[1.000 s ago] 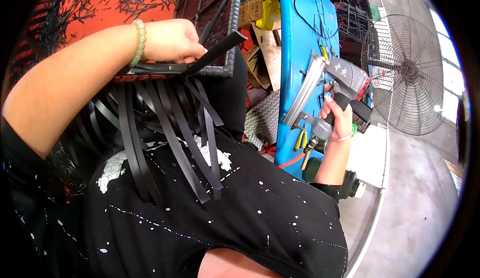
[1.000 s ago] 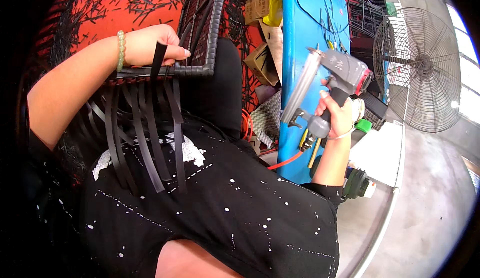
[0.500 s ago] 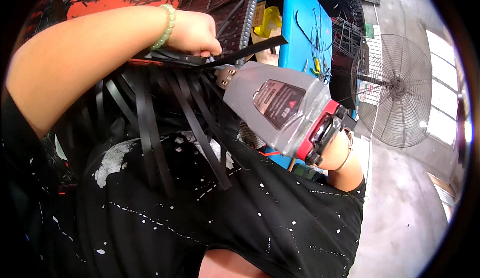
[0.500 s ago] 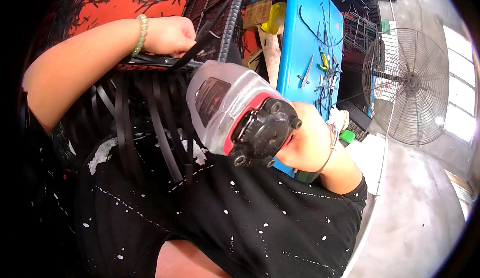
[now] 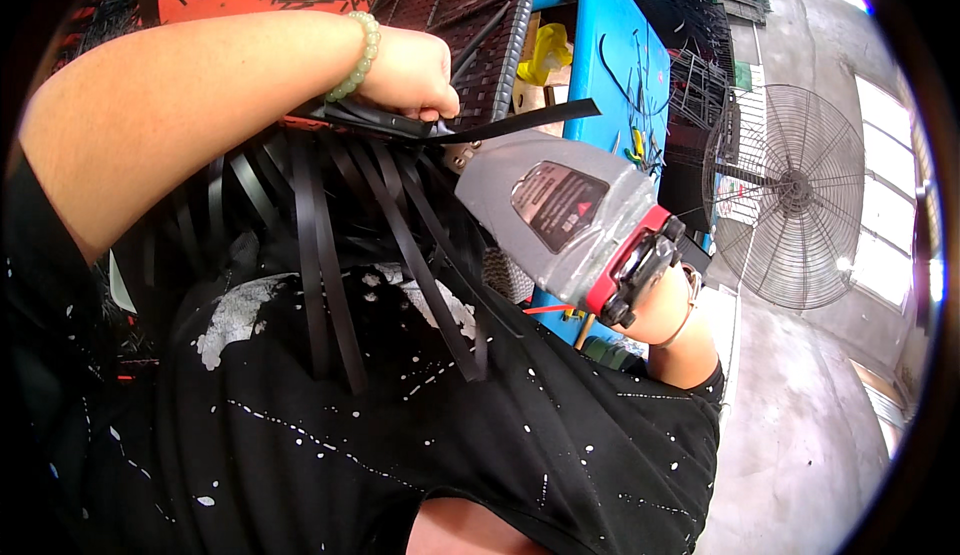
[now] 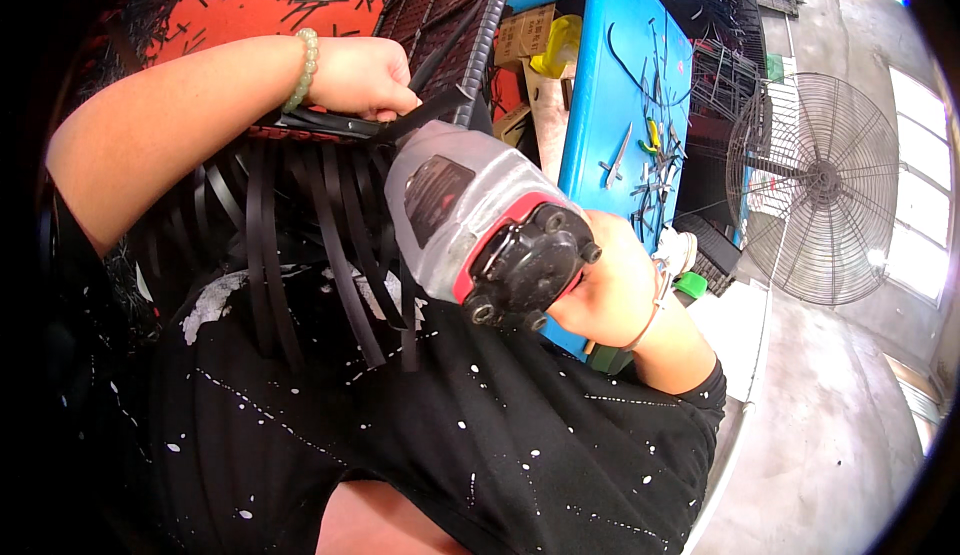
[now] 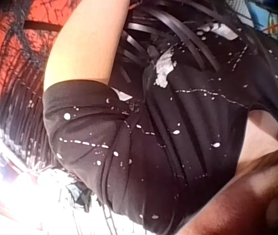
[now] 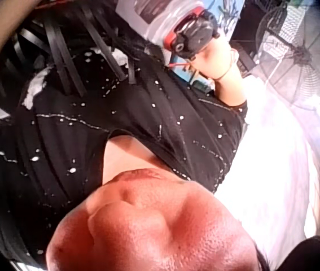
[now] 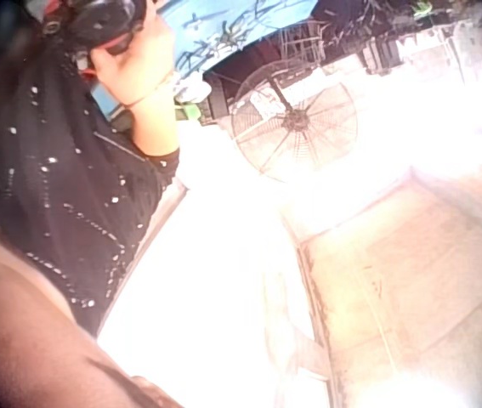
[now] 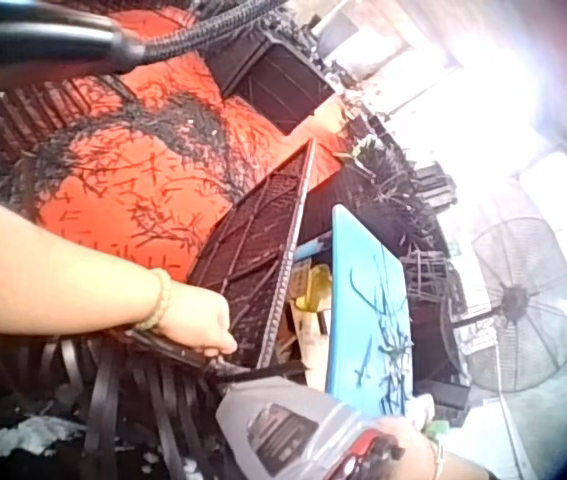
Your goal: The person assembles a black plastic chair by attaching a woven seat panel to the frame. They use a staple gun to secure the seat, then trim excess plastic strips with a knife and pliers. The person works on the chair while seated, manipulating the frame and tools with both hands.
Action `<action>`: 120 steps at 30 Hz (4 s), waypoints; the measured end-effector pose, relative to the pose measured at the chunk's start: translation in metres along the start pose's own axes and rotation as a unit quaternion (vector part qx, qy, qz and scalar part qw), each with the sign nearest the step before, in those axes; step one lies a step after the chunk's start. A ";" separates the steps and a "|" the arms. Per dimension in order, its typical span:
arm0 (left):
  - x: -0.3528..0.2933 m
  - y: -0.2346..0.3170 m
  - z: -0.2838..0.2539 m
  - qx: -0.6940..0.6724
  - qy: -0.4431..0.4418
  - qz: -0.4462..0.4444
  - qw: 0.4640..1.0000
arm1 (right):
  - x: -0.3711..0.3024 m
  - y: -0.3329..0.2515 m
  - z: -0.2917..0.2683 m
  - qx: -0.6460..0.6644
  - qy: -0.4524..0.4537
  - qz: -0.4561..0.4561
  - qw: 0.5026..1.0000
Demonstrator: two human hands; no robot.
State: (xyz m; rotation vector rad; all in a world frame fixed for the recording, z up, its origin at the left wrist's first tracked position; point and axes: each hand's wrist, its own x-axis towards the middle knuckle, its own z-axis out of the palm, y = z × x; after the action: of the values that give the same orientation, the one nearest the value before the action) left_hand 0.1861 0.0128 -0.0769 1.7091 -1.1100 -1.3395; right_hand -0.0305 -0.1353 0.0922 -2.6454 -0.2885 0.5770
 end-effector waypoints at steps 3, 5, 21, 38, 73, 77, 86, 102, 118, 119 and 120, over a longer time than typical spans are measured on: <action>0.000 -0.004 0.000 -0.001 0.003 0.000 1.000 | 0.002 0.000 0.002 0.004 0.003 0.012 1.000; -0.002 -0.007 0.000 -0.008 0.005 0.005 1.000 | 0.004 0.002 0.002 0.012 0.000 0.011 1.000; -0.001 -0.011 -0.012 0.011 0.039 0.015 0.999 | -0.050 0.034 0.057 0.187 0.199 0.215 0.938; -0.113 0.018 0.032 0.096 0.221 0.127 0.962 | -0.192 0.255 0.173 0.700 0.503 0.226 0.455; -0.110 0.030 0.036 0.110 0.212 0.093 0.967 | -0.212 0.285 0.185 0.377 0.417 0.662 0.496; -0.106 0.028 0.035 0.088 0.209 0.070 0.972 | -0.224 0.278 0.163 0.187 0.276 0.749 0.572; -0.115 0.027 0.030 0.070 0.187 0.137 0.970 | -0.119 0.312 0.090 -0.153 0.320 0.566 0.744; -0.108 0.019 0.041 0.073 0.231 0.032 0.970 | -0.249 0.229 0.216 -0.146 0.452 0.666 0.575; -0.112 0.017 0.034 0.232 0.234 0.123 0.936 | -0.277 0.258 0.263 -0.165 0.535 0.604 0.567; -0.112 0.016 0.035 0.237 0.232 0.122 0.935 | -0.261 0.253 0.238 -0.087 0.591 0.570 0.564; -0.112 0.014 0.035 0.236 0.236 0.123 0.935 | -0.229 0.245 0.212 -0.054 0.645 0.464 0.605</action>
State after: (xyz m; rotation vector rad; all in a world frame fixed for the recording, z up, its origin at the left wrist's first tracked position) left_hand 0.1378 0.1094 -0.0292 2.0013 -1.3607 -0.4808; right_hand -0.3001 -0.3438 -0.1102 -2.3446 1.5295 -1.2129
